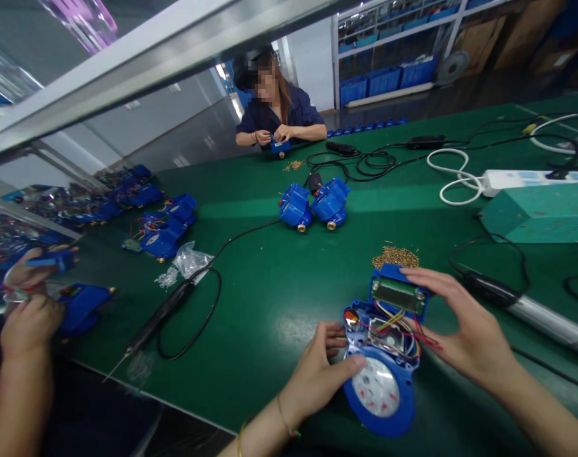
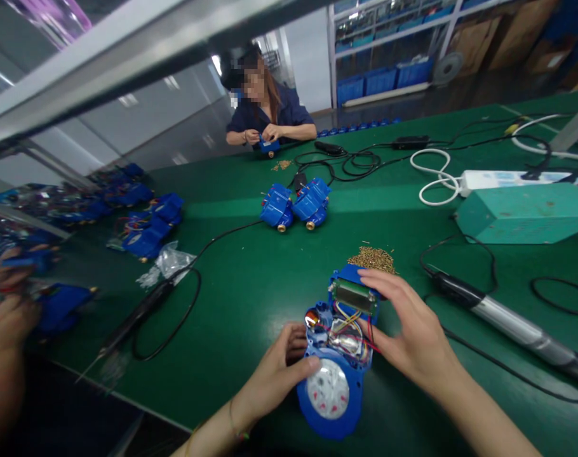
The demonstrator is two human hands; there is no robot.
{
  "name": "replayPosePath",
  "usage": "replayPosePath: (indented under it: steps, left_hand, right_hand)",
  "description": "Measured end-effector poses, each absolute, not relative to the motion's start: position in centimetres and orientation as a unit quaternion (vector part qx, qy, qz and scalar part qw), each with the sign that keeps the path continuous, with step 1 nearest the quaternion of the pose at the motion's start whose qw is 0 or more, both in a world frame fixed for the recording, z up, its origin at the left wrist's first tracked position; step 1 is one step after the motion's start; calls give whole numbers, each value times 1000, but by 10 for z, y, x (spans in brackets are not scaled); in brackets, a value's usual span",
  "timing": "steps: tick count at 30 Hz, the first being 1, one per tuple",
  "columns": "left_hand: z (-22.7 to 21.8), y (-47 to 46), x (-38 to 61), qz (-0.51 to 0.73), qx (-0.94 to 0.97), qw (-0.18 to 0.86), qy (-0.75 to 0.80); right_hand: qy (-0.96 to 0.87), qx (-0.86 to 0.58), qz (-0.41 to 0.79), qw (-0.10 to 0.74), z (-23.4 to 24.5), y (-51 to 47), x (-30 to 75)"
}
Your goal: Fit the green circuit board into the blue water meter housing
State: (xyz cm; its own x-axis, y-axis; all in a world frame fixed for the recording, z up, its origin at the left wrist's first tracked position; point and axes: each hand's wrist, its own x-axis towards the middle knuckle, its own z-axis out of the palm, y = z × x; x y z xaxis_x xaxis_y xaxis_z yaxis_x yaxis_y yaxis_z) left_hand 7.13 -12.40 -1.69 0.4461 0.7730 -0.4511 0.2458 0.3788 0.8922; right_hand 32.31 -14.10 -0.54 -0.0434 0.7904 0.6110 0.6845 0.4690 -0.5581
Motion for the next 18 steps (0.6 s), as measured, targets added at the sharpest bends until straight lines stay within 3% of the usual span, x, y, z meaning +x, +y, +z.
replayPosePath:
  steps: [6,8,18]
  left_hand:
    - [2,-111,80,383,601,501,490]
    - [12,-106,90,392,639,464,472]
    - [21,-100,139,349,581,549,489]
  right_hand:
    - [-672,-499,20,547,-24,-156,308]
    - [-661,-496,21,563,-29,-156,306]
    - [-675,-504,-52,537,-27,-159,301]
